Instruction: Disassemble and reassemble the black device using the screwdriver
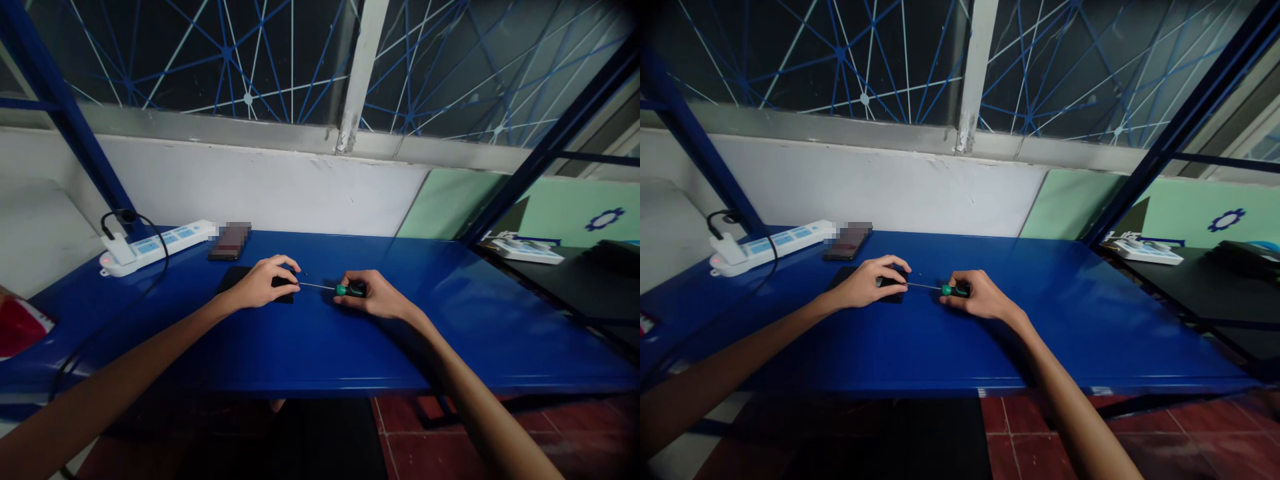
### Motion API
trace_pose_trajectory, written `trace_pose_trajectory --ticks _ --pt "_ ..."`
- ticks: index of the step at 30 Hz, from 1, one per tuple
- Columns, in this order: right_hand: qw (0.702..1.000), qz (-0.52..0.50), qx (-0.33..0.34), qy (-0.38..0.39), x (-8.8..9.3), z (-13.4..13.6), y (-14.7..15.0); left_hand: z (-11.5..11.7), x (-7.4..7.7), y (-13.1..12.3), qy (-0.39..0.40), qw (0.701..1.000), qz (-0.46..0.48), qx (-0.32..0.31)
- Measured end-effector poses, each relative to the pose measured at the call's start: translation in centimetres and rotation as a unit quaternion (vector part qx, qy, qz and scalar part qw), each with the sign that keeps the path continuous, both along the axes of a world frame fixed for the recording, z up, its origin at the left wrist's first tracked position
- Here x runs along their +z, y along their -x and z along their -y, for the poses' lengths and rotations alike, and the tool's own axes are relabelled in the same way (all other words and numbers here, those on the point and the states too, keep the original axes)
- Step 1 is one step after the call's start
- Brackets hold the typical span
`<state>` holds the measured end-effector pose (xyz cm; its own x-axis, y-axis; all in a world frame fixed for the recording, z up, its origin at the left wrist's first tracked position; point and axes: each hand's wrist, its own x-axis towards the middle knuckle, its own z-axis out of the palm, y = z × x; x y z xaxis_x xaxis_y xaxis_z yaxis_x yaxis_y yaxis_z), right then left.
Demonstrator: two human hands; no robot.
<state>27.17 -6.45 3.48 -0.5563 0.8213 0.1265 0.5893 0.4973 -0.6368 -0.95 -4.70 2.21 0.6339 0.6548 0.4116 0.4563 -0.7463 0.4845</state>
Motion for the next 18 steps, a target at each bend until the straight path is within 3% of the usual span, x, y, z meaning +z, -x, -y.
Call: trace_pose_trajectory --ticks 6,10,14,18 --pt "0.999 -0.041 -0.033 -0.002 0.6 -0.1 -0.6 -0.2 -0.6 -1.1 -0.081 0.988 -0.069 0.112" --pt "0.998 -0.040 -0.054 -0.010 0.4 -0.4 -1.1 -0.2 -0.3 -0.8 -0.045 0.979 -0.114 0.163" --pt "0.993 0.010 -0.097 -0.064 -0.2 -1.0 -1.2 -0.5 1.5 1.5 0.035 0.977 -0.174 0.119" --pt "0.973 0.131 -0.148 -0.119 -1.1 -1.4 -1.0 -0.8 2.9 3.8 0.112 0.955 -0.269 0.054"
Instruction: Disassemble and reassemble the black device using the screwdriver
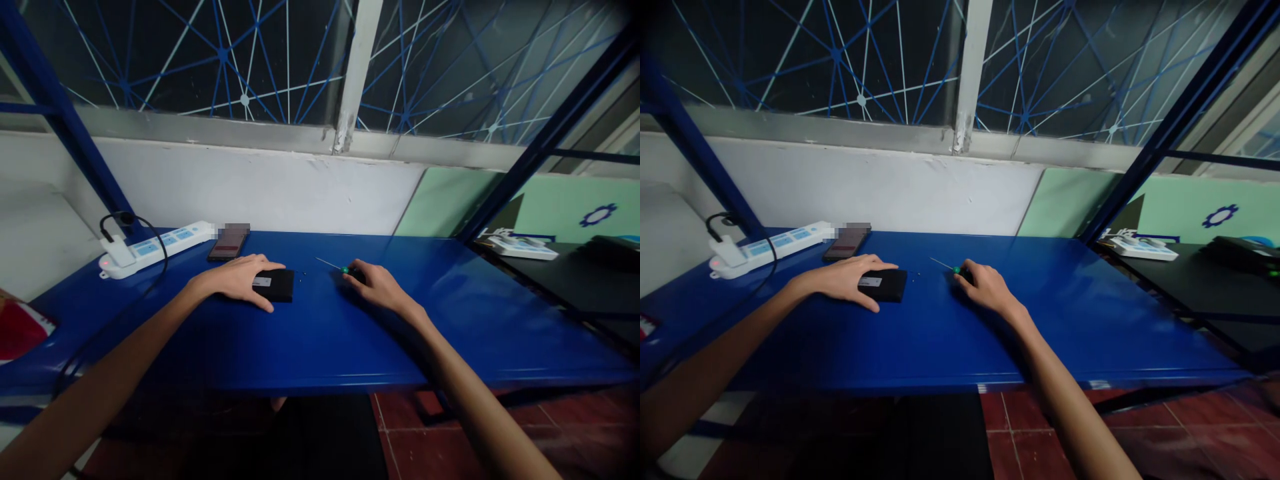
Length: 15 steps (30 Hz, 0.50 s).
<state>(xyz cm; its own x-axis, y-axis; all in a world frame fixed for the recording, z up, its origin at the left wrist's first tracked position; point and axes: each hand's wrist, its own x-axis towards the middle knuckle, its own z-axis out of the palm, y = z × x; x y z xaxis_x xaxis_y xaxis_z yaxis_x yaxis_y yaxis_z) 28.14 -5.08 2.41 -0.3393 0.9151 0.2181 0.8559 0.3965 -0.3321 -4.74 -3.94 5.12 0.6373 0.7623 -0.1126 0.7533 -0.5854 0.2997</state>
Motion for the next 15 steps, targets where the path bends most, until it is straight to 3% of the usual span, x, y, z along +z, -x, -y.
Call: trace_pose_trajectory --ticks 7,11,13,15 --pt "0.985 0.153 -0.052 -0.066 -0.9 0.2 0.5 -0.6 0.0 0.8 -0.006 1.000 0.022 -0.006" --pt "0.979 0.169 -0.058 -0.101 -0.9 0.2 0.5 -0.5 0.7 0.8 -0.046 0.987 0.154 0.006" --pt "0.979 0.160 -0.057 -0.108 -0.8 0.3 0.6 -0.2 1.2 0.3 -0.042 0.959 0.275 0.046" --pt "0.980 0.147 -0.063 -0.118 -0.7 0.4 0.6 0.3 1.5 -0.5 0.018 0.900 0.424 0.100"
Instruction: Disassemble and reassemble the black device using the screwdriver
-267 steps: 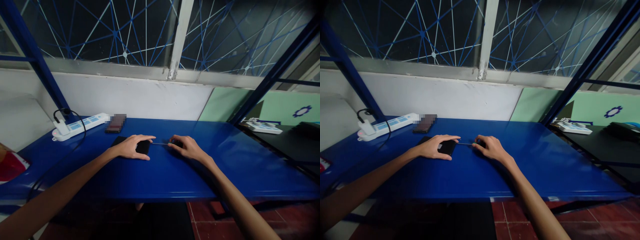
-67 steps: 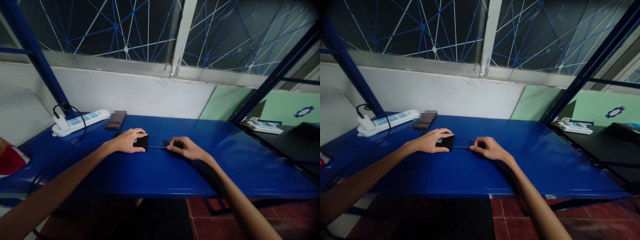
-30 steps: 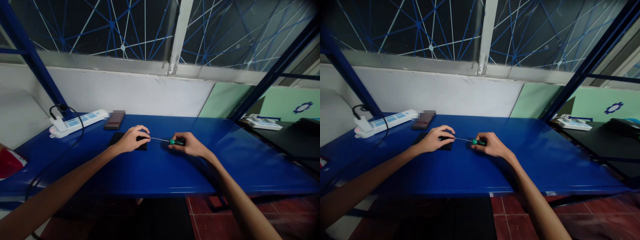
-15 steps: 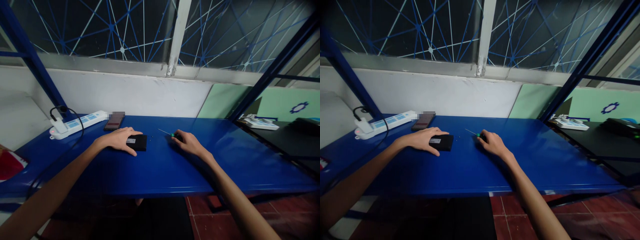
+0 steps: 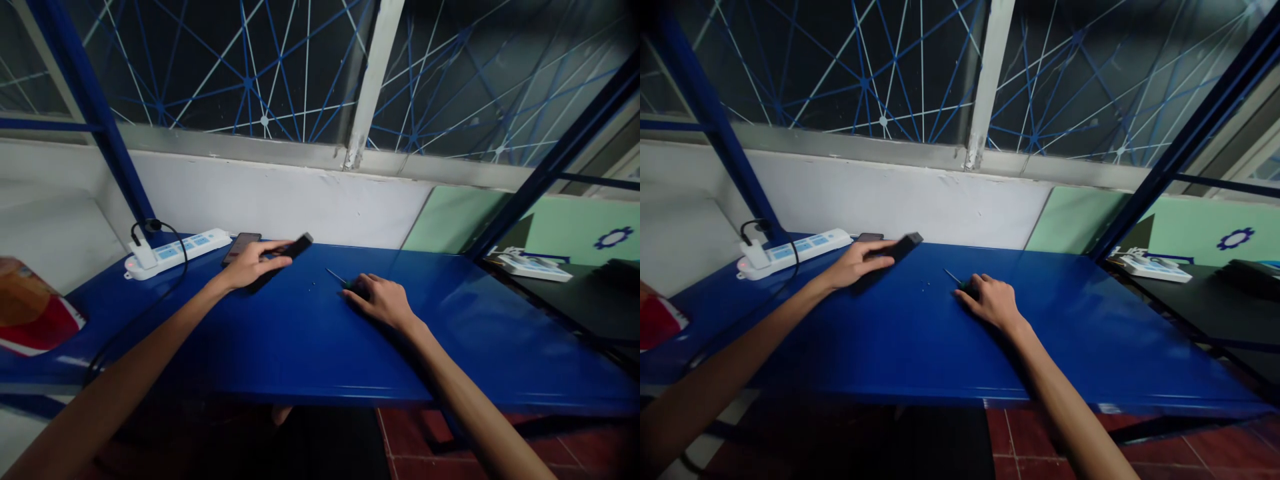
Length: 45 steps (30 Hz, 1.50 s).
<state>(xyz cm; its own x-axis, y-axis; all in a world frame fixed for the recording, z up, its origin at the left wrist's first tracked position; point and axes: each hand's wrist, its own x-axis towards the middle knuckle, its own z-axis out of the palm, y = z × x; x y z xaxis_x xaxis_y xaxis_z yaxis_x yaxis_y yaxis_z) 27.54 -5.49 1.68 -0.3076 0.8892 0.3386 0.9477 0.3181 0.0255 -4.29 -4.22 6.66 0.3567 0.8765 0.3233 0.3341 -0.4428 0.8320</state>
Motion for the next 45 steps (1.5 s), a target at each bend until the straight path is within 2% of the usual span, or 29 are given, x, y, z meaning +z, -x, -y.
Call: trace_pose_trajectory --ticks 2,5,8,11,14,15,17,19,21,24,27,31,33,35,37,39,42,45 --pt "0.999 -0.016 -0.018 -0.030 0.3 0.0 0.1 0.4 0.3 -0.9 0.080 0.982 0.170 -0.014" --pt "0.993 -0.047 -0.052 -0.098 1.2 -0.5 0.7 0.6 0.1 -2.1 0.216 0.918 0.323 -0.082" --pt "0.989 -0.067 -0.048 -0.126 2.6 -2.0 3.0 0.2 -1.1 -2.6 0.294 0.868 0.394 -0.072" --pt "0.992 -0.090 -0.002 -0.092 3.7 -3.9 6.7 -0.3 -2.6 -2.8 0.329 0.847 0.416 -0.037" --pt "0.990 -0.138 0.016 -0.032 3.9 -4.8 10.4 -0.5 -3.6 -2.9 0.287 0.863 0.416 0.007" --pt "0.988 -0.154 0.021 -0.017 3.8 -4.7 11.2 -0.5 -3.7 -3.0 0.266 0.871 0.412 0.039" --pt "0.982 -0.186 0.038 0.001 3.3 -4.1 12.0 -0.3 -3.8 -3.2 0.239 0.881 0.401 0.075" --pt "0.967 -0.244 0.062 0.039 2.8 -3.0 11.8 0.0 -3.7 -3.5 0.222 0.887 0.397 0.081" --pt "0.936 -0.325 0.087 0.098 2.3 -2.2 11.3 0.2 -3.6 -3.7 0.210 0.894 0.389 0.067" --pt "0.872 -0.435 0.121 0.191 2.0 -1.7 10.9 0.3 -3.6 -3.8 0.198 0.902 0.378 0.058" --pt "0.838 -0.489 0.129 0.206 2.0 -2.1 10.8 -0.3 -3.4 -3.4 0.196 0.905 0.369 0.075" --pt "0.818 -0.540 0.111 0.165 3.0 -3.3 9.4 -1.5 -2.3 -1.2 0.205 0.920 0.323 0.081" --pt "0.800 -0.579 0.076 0.134 3.6 -4.2 8.2 -1.8 -1.5 0.4 0.247 0.942 0.225 0.031" --pt "0.796 -0.596 0.021 0.105 4.2 -5.2 7.1 -1.8 -0.9 1.6 0.246 0.963 0.106 0.005" --pt "0.824 -0.551 -0.013 0.133 4.5 -6.2 6.7 -1.4 -0.6 2.1 0.242 0.969 -0.005 -0.043" --pt "0.855 -0.481 -0.026 0.192 4.5 -7.3 7.3 -1.0 -0.7 1.8 0.251 0.958 -0.073 -0.114" --pt "0.868 -0.437 -0.032 0.234 3.7 -8.7 9.5 -0.6 -1.2 0.9 0.251 0.939 -0.136 -0.190" --pt "0.880 -0.395 -0.033 0.260 2.7 -9.7 11.9 -0.2 -1.6 0.2 0.227 0.933 -0.169 -0.223"
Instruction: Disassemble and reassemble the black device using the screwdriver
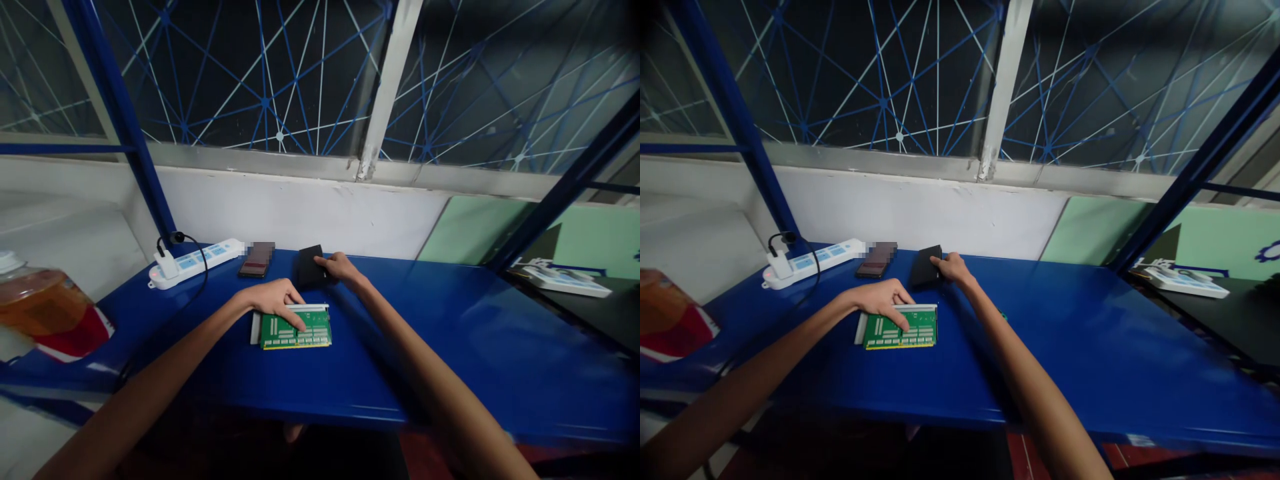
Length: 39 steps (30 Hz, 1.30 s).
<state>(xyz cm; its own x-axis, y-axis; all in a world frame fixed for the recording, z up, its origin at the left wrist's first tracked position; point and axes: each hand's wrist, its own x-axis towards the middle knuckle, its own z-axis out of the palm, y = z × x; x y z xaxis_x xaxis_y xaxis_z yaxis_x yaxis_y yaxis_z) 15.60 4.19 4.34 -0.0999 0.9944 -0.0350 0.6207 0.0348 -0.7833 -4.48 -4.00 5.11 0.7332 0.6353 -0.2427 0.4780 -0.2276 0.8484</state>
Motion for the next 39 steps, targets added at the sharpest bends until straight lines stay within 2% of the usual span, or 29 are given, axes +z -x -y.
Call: trace_pose_trajectory --ticks 5,13,16,18,21,24,26,29,32,34,36,39 --pt "0.997 0.068 0.018 -0.016 -0.8 -0.4 2.2 0.5 0.3 -0.4 -0.080 0.996 -0.041 -0.016" --pt "0.975 0.195 -0.002 -0.103 -1.0 0.4 2.7 0.3 0.3 0.2 -0.218 0.972 -0.078 -0.034" --pt "0.966 0.222 -0.017 -0.129 -0.5 1.0 2.8 0.3 0.2 0.3 -0.261 0.961 -0.090 -0.021" --pt "0.963 0.227 -0.017 -0.143 0.4 1.7 2.4 0.4 0.3 0.4 -0.281 0.954 -0.100 -0.018" --pt "0.952 0.233 0.001 -0.199 2.4 3.3 0.4 0.6 0.6 0.5 -0.287 0.951 -0.111 -0.021" --pt "0.930 0.269 -0.014 -0.250 3.5 5.6 -3.4 0.8 1.0 0.6 -0.282 0.952 -0.118 -0.019" --pt "0.911 0.322 -0.048 -0.254 3.1 7.3 -6.3 1.0 1.2 0.7 -0.269 0.954 -0.127 -0.032" --pt "0.897 0.384 -0.068 -0.207 1.3 9.6 -10.2 1.3 1.1 0.5 -0.255 0.956 -0.134 -0.057" --pt "0.909 0.388 -0.034 -0.147 -1.0 10.7 -12.4 1.4 0.6 -0.1 -0.261 0.952 -0.146 -0.063" --pt "0.913 0.380 -0.009 -0.147 -1.9 10.7 -12.9 1.3 0.2 -0.7 -0.264 0.951 -0.151 -0.058" --pt "0.921 0.355 -0.007 -0.160 -1.9 10.3 -13.1 1.3 -0.2 -1.2 -0.274 0.949 -0.147 -0.050" --pt "0.949 0.234 -0.067 -0.199 -0.6 9.1 -12.9 1.3 -0.7 -1.7 -0.299 0.944 -0.133 -0.042"
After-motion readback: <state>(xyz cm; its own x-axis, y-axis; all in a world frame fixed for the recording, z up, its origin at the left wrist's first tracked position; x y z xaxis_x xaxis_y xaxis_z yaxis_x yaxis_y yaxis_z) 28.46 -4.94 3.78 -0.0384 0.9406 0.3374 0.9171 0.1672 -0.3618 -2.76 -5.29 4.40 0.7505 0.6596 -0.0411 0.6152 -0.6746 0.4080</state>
